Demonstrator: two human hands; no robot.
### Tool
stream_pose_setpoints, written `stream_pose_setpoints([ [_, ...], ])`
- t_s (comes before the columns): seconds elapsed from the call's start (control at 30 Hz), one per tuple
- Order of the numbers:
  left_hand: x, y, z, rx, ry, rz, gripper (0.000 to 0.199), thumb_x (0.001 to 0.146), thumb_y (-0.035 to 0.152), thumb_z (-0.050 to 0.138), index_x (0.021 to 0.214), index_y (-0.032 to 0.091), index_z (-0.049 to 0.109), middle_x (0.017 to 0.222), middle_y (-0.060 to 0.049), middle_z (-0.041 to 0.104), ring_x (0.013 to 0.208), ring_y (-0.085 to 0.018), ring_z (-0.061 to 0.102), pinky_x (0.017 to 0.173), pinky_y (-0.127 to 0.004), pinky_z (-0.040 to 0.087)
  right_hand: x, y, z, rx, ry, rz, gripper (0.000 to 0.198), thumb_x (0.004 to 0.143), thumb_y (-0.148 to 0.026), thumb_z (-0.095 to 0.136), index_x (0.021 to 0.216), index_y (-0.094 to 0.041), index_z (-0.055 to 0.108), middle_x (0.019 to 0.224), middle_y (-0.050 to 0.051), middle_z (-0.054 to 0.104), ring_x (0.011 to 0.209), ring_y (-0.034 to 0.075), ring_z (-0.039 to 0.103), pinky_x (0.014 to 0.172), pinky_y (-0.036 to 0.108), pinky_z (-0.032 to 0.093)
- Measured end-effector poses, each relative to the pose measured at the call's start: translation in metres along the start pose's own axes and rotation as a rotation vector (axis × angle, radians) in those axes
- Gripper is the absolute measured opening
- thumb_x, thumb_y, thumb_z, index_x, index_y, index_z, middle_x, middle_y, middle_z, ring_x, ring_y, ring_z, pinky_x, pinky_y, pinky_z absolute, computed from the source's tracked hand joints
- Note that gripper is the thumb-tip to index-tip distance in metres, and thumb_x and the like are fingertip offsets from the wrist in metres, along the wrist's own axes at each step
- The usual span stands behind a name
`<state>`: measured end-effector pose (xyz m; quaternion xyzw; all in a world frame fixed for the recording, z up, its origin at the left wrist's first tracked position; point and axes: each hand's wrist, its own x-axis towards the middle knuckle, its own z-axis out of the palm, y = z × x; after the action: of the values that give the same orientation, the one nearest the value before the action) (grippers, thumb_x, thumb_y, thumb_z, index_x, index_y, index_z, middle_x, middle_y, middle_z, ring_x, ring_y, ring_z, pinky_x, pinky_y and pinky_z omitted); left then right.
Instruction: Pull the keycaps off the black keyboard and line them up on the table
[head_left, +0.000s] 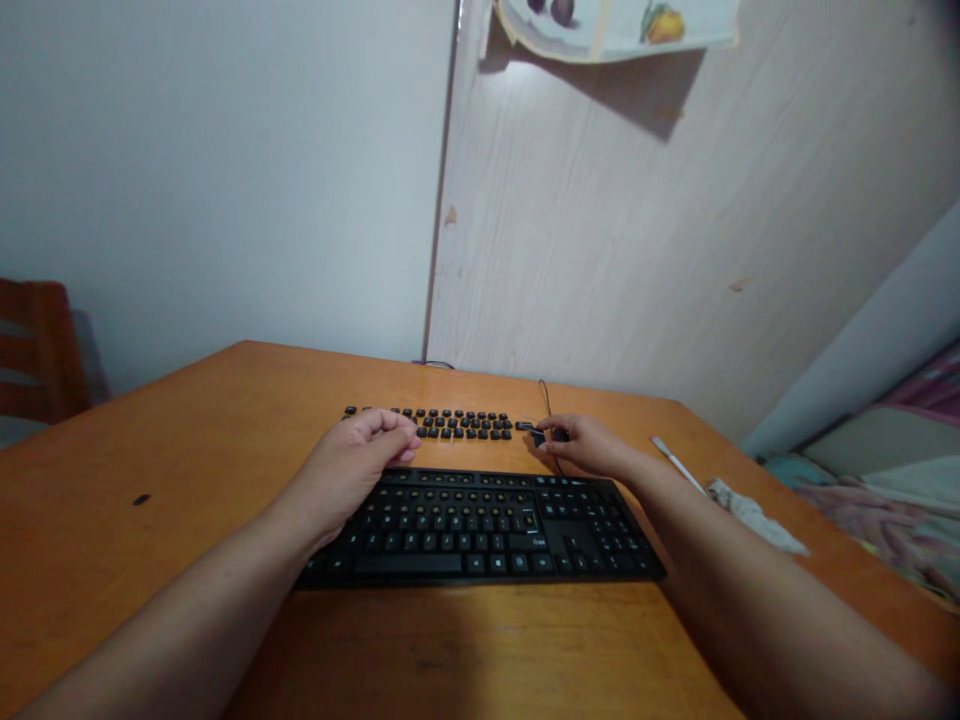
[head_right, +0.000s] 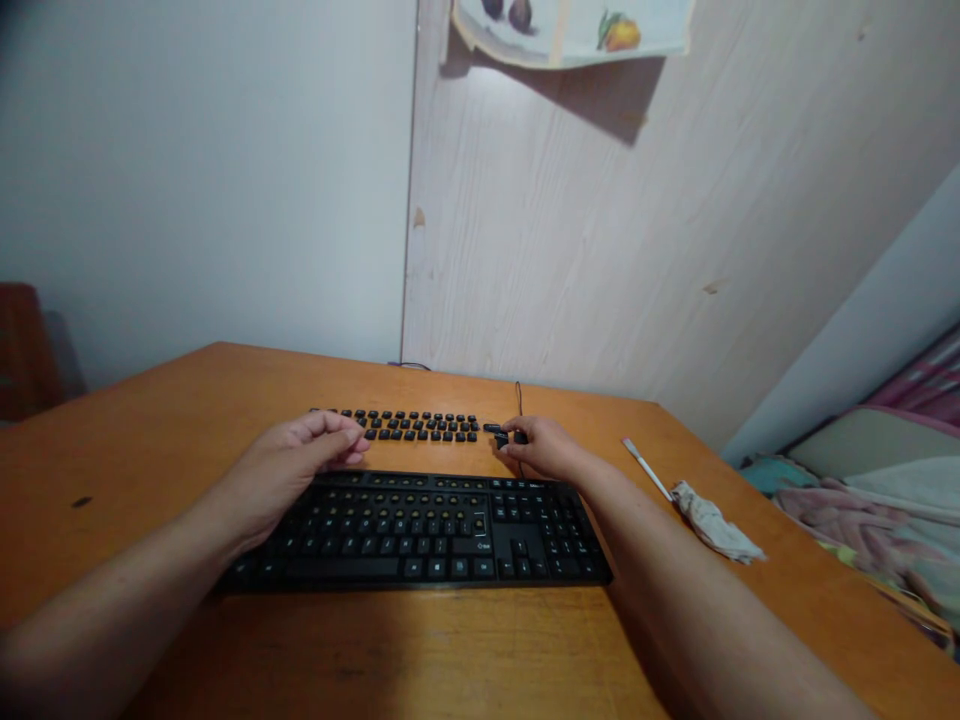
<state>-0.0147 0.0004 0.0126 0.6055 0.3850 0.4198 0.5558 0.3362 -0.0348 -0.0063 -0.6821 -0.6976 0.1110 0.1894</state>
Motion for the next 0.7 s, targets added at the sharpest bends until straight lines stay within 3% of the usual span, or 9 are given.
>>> stream_pose_setpoints([
  [0.23,0.000,0.000,-0.001,0.039,0.009,-0.020,0.029,0.076,0.043,0.067,0.087,0.017,0.062,0.081,-0.001,0.066,0.077,-0.015,0.062,0.076,-0.028,0.043,0.011,0.000,0.008,-0.016,-0.039,0.025,0.034,0.076,-0.032,0.069,0.108,-0.020,0.072,0.087,0.005,0.073,0.078,0.021,0.064,0.069,0.030,0.046],
  [0.7,0.003,-0.009,-0.005,0.157,-0.039,-0.005,0.028,0.083,0.044,0.061,0.082,0.017,0.061,0.077,-0.002,0.064,0.069,-0.014,0.056,0.066,-0.027,0.040,0.021,0.008,0.014,-0.031,-0.056,0.012,0.035,0.077,-0.031,0.066,0.111,-0.020,0.071,0.089,0.006,0.072,0.078,0.021,0.063,0.069,0.030,0.044],
])
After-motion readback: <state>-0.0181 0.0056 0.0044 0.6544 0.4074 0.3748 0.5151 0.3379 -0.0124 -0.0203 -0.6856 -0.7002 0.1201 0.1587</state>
